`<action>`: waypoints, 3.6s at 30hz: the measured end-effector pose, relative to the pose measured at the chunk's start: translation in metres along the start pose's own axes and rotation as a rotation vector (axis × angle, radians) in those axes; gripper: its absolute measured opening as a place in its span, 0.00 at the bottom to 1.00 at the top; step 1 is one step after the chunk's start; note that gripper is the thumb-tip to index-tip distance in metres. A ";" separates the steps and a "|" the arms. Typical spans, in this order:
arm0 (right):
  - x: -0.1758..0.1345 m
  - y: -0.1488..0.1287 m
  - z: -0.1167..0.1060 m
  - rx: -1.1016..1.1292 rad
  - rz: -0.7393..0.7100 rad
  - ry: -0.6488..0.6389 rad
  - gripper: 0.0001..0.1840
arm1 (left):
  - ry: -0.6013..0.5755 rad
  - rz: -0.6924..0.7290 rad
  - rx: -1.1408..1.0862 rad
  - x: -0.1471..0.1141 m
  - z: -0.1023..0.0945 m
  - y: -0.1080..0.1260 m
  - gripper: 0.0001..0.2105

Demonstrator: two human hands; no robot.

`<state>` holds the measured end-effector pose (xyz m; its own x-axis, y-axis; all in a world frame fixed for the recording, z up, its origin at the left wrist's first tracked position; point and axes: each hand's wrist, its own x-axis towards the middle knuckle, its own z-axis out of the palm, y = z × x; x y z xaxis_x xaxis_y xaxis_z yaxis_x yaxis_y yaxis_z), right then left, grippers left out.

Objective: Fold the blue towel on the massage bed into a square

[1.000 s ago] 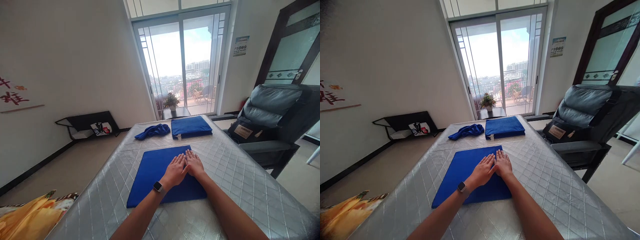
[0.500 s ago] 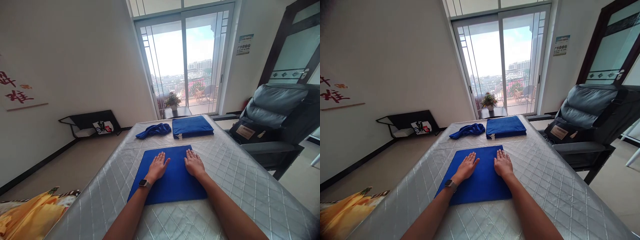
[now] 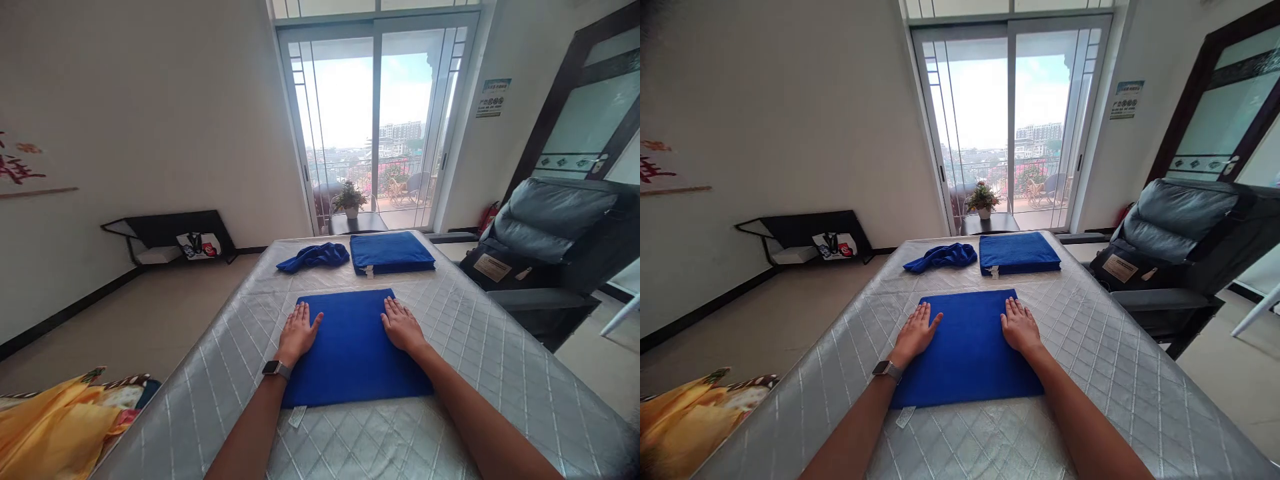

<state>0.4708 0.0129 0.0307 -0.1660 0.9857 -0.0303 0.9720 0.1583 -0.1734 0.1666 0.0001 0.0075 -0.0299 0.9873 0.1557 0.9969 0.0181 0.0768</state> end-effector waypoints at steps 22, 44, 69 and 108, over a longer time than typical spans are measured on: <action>0.046 0.005 0.002 0.000 0.002 0.029 0.37 | 0.057 0.020 -0.008 0.001 0.009 -0.004 0.41; 0.042 0.002 0.000 0.086 0.013 0.062 0.36 | -0.025 0.237 -0.080 0.036 -0.016 0.125 0.40; 0.047 0.004 0.005 0.064 0.011 0.063 0.37 | -0.088 -0.031 -0.065 0.049 0.002 -0.002 0.41; 0.044 0.010 0.000 0.053 -0.081 0.017 0.38 | 0.032 0.452 -0.183 0.057 0.003 0.194 0.35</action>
<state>0.4729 0.0579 0.0279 -0.2401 0.9707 0.0029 0.9454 0.2345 -0.2264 0.3580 0.0600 0.0282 0.3979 0.8847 0.2428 0.8816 -0.4420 0.1656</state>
